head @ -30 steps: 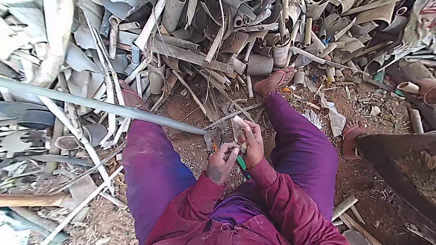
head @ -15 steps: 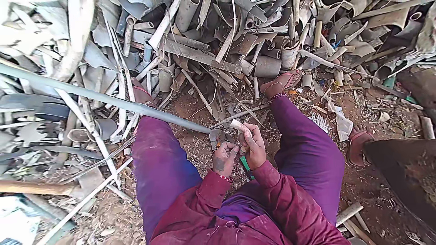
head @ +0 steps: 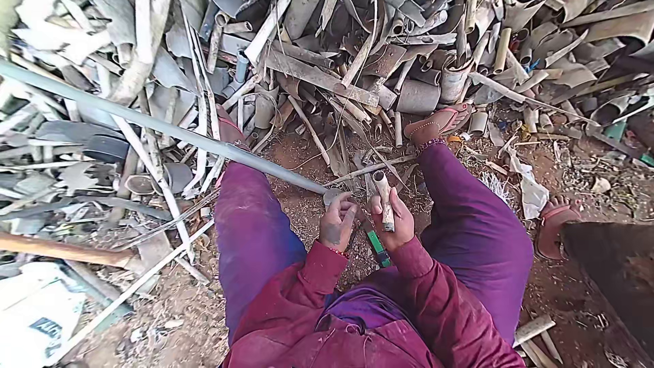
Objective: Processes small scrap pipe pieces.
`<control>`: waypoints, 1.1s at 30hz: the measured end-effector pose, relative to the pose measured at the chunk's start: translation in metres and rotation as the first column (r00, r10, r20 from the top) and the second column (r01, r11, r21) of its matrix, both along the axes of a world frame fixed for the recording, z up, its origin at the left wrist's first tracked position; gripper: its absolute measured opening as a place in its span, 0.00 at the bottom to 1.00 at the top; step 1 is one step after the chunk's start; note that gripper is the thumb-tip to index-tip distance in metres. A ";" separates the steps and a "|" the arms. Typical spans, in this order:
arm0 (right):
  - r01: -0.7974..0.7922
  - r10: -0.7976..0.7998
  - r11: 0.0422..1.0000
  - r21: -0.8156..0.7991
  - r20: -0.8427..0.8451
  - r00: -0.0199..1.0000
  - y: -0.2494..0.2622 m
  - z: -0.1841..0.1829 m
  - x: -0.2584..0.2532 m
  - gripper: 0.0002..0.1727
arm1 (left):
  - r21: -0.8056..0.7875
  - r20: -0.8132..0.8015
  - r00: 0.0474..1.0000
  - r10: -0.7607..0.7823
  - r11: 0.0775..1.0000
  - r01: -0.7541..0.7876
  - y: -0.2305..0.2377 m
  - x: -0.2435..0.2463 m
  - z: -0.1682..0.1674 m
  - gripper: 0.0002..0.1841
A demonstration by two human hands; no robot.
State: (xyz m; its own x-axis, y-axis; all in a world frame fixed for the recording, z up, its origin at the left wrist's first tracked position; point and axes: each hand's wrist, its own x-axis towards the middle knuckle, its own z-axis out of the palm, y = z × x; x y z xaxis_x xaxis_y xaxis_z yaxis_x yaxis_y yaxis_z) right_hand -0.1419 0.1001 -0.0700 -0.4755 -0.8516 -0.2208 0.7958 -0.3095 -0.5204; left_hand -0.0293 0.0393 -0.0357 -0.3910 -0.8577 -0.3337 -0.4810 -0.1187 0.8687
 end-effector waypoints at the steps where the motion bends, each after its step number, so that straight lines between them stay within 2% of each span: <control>1: 0.001 -0.001 1.000 0.001 0.003 1.000 0.000 0.000 0.000 0.23 | -0.032 -0.005 1.000 0.013 0.999 -0.014 0.000 0.000 -0.002 0.18; 4: 0.004 -0.004 1.000 0.016 0.005 1.000 -0.001 0.001 -0.001 0.24 | -0.126 0.000 0.998 0.060 0.990 -0.060 -0.002 0.002 0.000 0.11; 9: 0.008 -0.008 0.996 0.094 -0.003 1.000 -0.001 0.002 -0.001 0.26 | -0.134 -0.015 0.998 0.065 0.989 -0.066 -0.003 0.006 0.008 0.06; 13: 0.007 -0.006 0.990 0.140 -0.007 1.000 -0.002 0.001 -0.002 0.26 | -0.134 0.011 0.999 0.043 0.990 -0.041 -0.004 0.006 0.013 0.12; 16: 0.022 -0.005 0.983 0.180 -0.094 0.996 -0.002 0.001 0.000 0.24 | -0.203 0.081 0.996 -0.048 0.977 0.064 -0.009 0.014 0.006 0.18; 18: 0.036 0.024 0.972 0.234 -0.249 0.968 -0.002 0.002 0.005 0.21 | -0.145 0.103 0.990 -0.100 0.983 0.114 -0.012 0.015 0.005 0.17; 19: 0.027 0.063 0.966 0.257 -0.336 0.940 -0.002 0.001 0.008 0.20 | -0.060 0.082 0.988 -0.131 0.989 0.136 -0.013 0.014 0.008 0.17; 22: -0.083 0.199 0.966 0.246 -0.493 0.847 -0.002 -0.004 0.018 0.21 | 0.171 -0.049 0.983 -0.175 0.968 0.181 -0.009 0.010 0.020 0.29; 24: -0.185 0.276 0.956 0.227 -0.488 0.828 -0.004 -0.007 0.023 0.25 | 0.164 -0.069 0.984 -0.165 0.971 0.174 -0.009 0.013 0.018 0.31; 27: -0.228 0.349 0.930 0.290 -0.491 0.798 -0.011 -0.020 0.026 0.27 | 0.132 -0.082 0.995 -0.053 0.989 0.063 -0.019 0.024 0.037 0.21; 28: -0.237 0.422 0.895 0.377 -0.545 0.725 -0.015 -0.028 0.025 0.25 | 0.122 -0.128 0.992 0.020 0.993 -0.005 -0.025 0.030 0.046 0.18; 29: -0.268 0.563 0.817 0.511 -0.606 0.562 -0.017 -0.039 0.024 0.22 | 0.105 -0.190 0.979 0.078 0.993 -0.059 -0.031 0.040 0.055 0.18; 30: -0.311 0.744 0.668 0.676 -0.599 0.297 -0.019 -0.049 0.022 0.21 | 0.086 -0.252 0.959 0.125 0.991 -0.107 -0.037 0.050 0.063 0.18; 31: -0.332 0.873 0.459 0.824 -0.487 -0.002 -0.021 -0.059 0.024 0.21 | 0.070 -0.316 0.933 0.172 0.985 -0.158 -0.043 0.060 0.071 0.18; 32: -0.314 0.907 0.237 0.919 -0.325 -0.268 -0.021 -0.071 0.031 0.23 | 0.061 -0.385 0.896 0.222 0.975 -0.215 -0.047 0.069 0.076 0.17; 33: -0.270 0.875 0.068 0.960 -0.187 -0.446 -0.020 -0.085 0.040 0.24 | 0.060 -0.458 0.848 0.267 0.961 -0.271 -0.051 0.076 0.080 0.17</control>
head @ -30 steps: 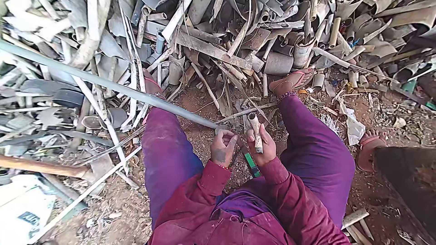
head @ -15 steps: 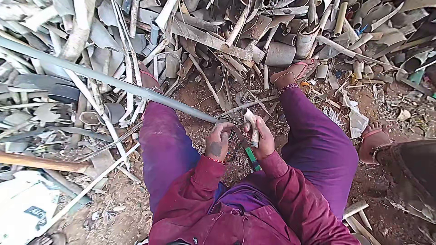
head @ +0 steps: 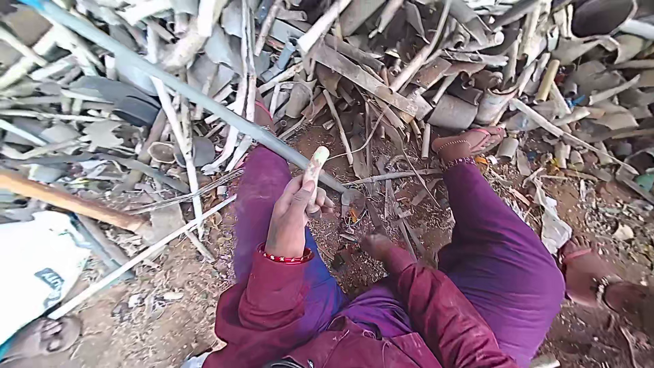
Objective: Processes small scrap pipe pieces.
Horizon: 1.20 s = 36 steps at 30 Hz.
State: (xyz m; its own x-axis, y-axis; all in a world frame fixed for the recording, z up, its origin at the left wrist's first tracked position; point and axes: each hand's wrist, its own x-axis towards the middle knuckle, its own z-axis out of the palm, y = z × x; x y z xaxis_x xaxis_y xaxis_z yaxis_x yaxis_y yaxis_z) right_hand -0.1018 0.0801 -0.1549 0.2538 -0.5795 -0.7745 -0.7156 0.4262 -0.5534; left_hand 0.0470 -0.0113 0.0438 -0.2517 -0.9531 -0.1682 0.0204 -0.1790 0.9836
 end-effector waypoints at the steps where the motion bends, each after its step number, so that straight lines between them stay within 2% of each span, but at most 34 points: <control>1: -0.086 0.089 0.994 0.068 -0.040 0.995 0.003 -0.014 0.009 0.25 | -0.008 -0.075 0.996 0.052 0.999 -0.053 -0.003 0.007 0.001 0.18; 2: -0.085 0.090 0.995 0.059 -0.083 0.993 0.007 -0.024 0.015 0.25 | 0.006 -0.137 0.985 0.105 0.994 -0.105 -0.005 0.012 0.002 0.18; 4: -0.001 -0.026 0.988 -0.154 -0.175 0.984 0.007 -0.031 0.021 0.25 | 0.063 -0.187 0.965 0.182 0.983 -0.173 -0.007 0.021 0.004 0.17; 6: 0.030 -0.118 0.943 -0.332 -0.248 0.961 -0.006 -0.023 0.028 0.26 | 0.118 -0.208 0.958 0.196 0.978 -0.174 -0.008 0.030 0.005 0.16; 8: -0.016 -0.102 0.909 -0.416 -0.261 0.960 -0.020 -0.017 0.049 0.23 | 0.143 -0.225 0.961 0.163 0.981 -0.133 -0.010 0.041 0.006 0.15; 11: -0.259 0.215 0.885 -0.386 -0.155 0.964 -0.034 -0.022 0.097 0.22 | 0.145 -0.289 0.951 0.111 0.987 -0.071 -0.012 0.052 0.006 0.15; 12: -0.368 0.353 0.867 -0.336 -0.109 0.929 -0.037 -0.021 0.111 0.24 | 0.153 -0.302 0.948 0.103 0.986 -0.058 -0.012 0.054 0.005 0.16; 14: -0.604 0.602 0.773 -0.192 -0.075 0.795 -0.041 0.001 0.124 0.29 | 0.191 -0.323 0.940 0.113 0.980 -0.052 -0.012 0.058 0.004 0.16; 15: -0.636 0.635 0.754 -0.166 -0.068 0.770 -0.038 0.007 0.126 0.31 | 0.207 -0.332 0.935 0.124 0.977 -0.056 -0.012 0.060 0.004 0.16; 16: -0.702 0.694 0.710 -0.054 -0.114 0.710 -0.041 0.017 0.128 0.33 | 0.211 -0.329 0.935 0.131 0.975 -0.063 -0.012 0.060 0.003 0.15; 17: -0.710 0.700 0.704 -0.004 -0.166 0.694 -0.038 0.010 0.125 0.34 | 0.204 -0.316 0.939 0.137 0.976 -0.073 -0.012 0.060 0.003 0.15; 18: -0.578 0.564 0.796 -0.177 -0.128 0.816 -0.022 -0.023 0.107 0.32 | 0.188 -0.303 0.944 0.134 0.979 -0.079 -0.012 0.058 0.003 0.15; 19: -0.501 0.484 0.822 -0.272 -0.131 0.865 -0.012 -0.045 0.090 0.32 | 0.172 -0.292 0.948 0.130 0.982 -0.081 -0.012 0.056 0.002 0.15; 20: -0.437 0.400 0.836 -0.332 -0.178 0.899 -0.007 -0.054 0.074 0.29 | 0.160 -0.281 0.952 0.121 0.984 -0.078 -0.011 0.054 0.002 0.16; 23: -0.239 0.095 0.878 -0.414 -0.339 0.936 -0.005 -0.043 0.031 0.26 | 0.164 -0.238 0.967 0.094 0.985 -0.055 -0.008 0.041 0.004 0.18; 25: -0.003 -0.208 0.870 -0.493 -0.374 0.904 -0.003 -0.033 0.004 0.25 | 0.178 -0.235 0.969 0.075 0.983 -0.033 -0.005 0.031 0.003 0.17; 27: 0.233 -0.487 0.799 -0.554 -0.370 0.791 0.006 -0.035 -0.019 0.25 | 0.195 -0.215 0.975 0.063 0.981 -0.021 -0.001 0.021 0.001 0.18; 28: 0.296 -0.584 0.743 -0.601 -0.364 0.726 0.011 -0.025 -0.022 0.25 | 0.213 -0.203 0.977 0.060 0.977 -0.016 0.000 0.015 0.000 0.17; 29: 0.322 -0.640 0.699 -0.638 -0.357 0.681 0.012 0.007 -0.016 0.23 | 0.227 -0.194 0.980 0.051 0.974 -0.006 0.002 0.009 -0.003 0.15; 30: 0.406 -0.520 0.851 -0.334 -0.422 0.742 -0.004 0.091 -0.013 0.25 | 0.236 -0.179 0.984 0.017 0.971 0.026 0.004 0.005 -0.005 0.13; 31: 0.440 -0.424 0.895 -0.071 -0.440 0.792 -0.026 0.169 -0.009 0.26 | 0.254 -0.153 0.988 -0.018 0.965 0.057 0.006 0.001 -0.007 0.12; 32: 0.475 -0.442 0.879 -0.033 -0.430 0.787 -0.037 0.226 -0.002 0.25 | 0.290 -0.123 0.991 -0.047 0.954 0.081 0.008 -0.001 -0.007 0.11; 34: 0.597 -0.655 0.754 -0.274 -0.366 0.661 -0.052 0.302 0.015 0.21 | 0.370 -0.070 0.995 -0.064 0.925 0.086 0.011 -0.006 -0.007 0.13; 35: 0.559 -0.742 0.656 -0.506 -0.299 0.600 -0.047 0.307 0.020 0.20 | 0.387 -0.045 0.997 -0.063 0.919 0.076 0.012 -0.007 -0.009 0.14; 36: 0.410 -0.791 0.507 -0.758 -0.220 0.571 -0.035 0.287 0.019 0.19 | 0.385 -0.016 0.998 -0.059 0.921 0.061 0.014 -0.007 -0.012 0.15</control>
